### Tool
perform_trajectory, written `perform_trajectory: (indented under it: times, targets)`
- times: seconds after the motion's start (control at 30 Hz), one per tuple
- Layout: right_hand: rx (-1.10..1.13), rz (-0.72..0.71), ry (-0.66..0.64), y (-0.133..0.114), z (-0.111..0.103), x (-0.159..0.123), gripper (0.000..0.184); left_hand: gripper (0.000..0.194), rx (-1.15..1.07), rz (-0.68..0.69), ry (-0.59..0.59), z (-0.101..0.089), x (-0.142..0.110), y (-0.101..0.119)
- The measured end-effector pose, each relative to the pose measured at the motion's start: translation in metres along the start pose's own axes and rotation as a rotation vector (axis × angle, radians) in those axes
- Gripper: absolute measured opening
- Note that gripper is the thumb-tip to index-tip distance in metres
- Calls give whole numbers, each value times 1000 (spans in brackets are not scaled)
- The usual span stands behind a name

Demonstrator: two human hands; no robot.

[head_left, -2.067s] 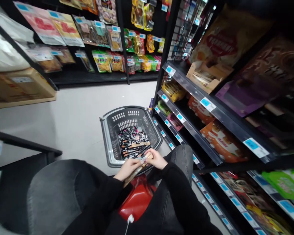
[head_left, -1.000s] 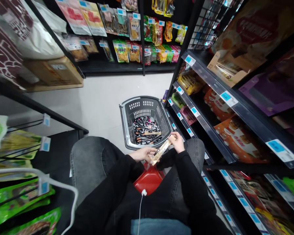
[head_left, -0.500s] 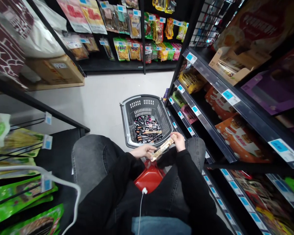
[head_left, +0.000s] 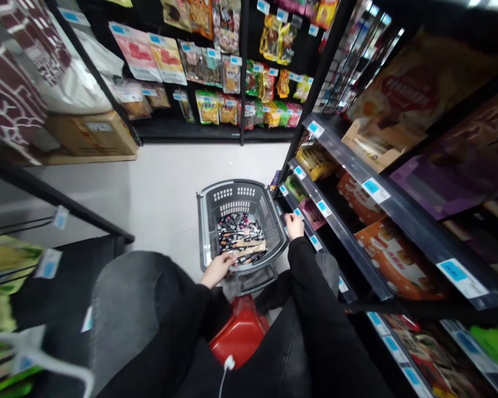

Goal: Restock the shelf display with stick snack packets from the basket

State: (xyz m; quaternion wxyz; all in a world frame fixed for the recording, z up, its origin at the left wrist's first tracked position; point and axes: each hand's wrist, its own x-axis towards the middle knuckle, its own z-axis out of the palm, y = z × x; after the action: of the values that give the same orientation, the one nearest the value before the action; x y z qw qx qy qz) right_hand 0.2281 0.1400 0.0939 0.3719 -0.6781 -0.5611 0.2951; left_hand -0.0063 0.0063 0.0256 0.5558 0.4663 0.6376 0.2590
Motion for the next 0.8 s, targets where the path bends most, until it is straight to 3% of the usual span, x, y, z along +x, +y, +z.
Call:
perform_trajectory:
  times: [0.07,0.17,0.27,0.37,0.53,0.8]
  targets:
    - [-100,-218,93,-29,-32,19,14,25,225,44,24,4,1,-1]
    - [-342,-506,418,-81,-99,50,25,25,475,150,38,10,3,0]
    - [-637,-521,571,-128,-166,88,32,27,542,169,-9,13,3,3]
    - [-992,-403,478,-153,-210,125,30,26,542,151,-30,13,2,8]
    - [-1428,-156,273,-157,-234,161,27,24,532,158,-35,11,-3,11]
    - [-1488,-239,264,-149,-234,164,20,25,530,167,-50,13,-5,6]
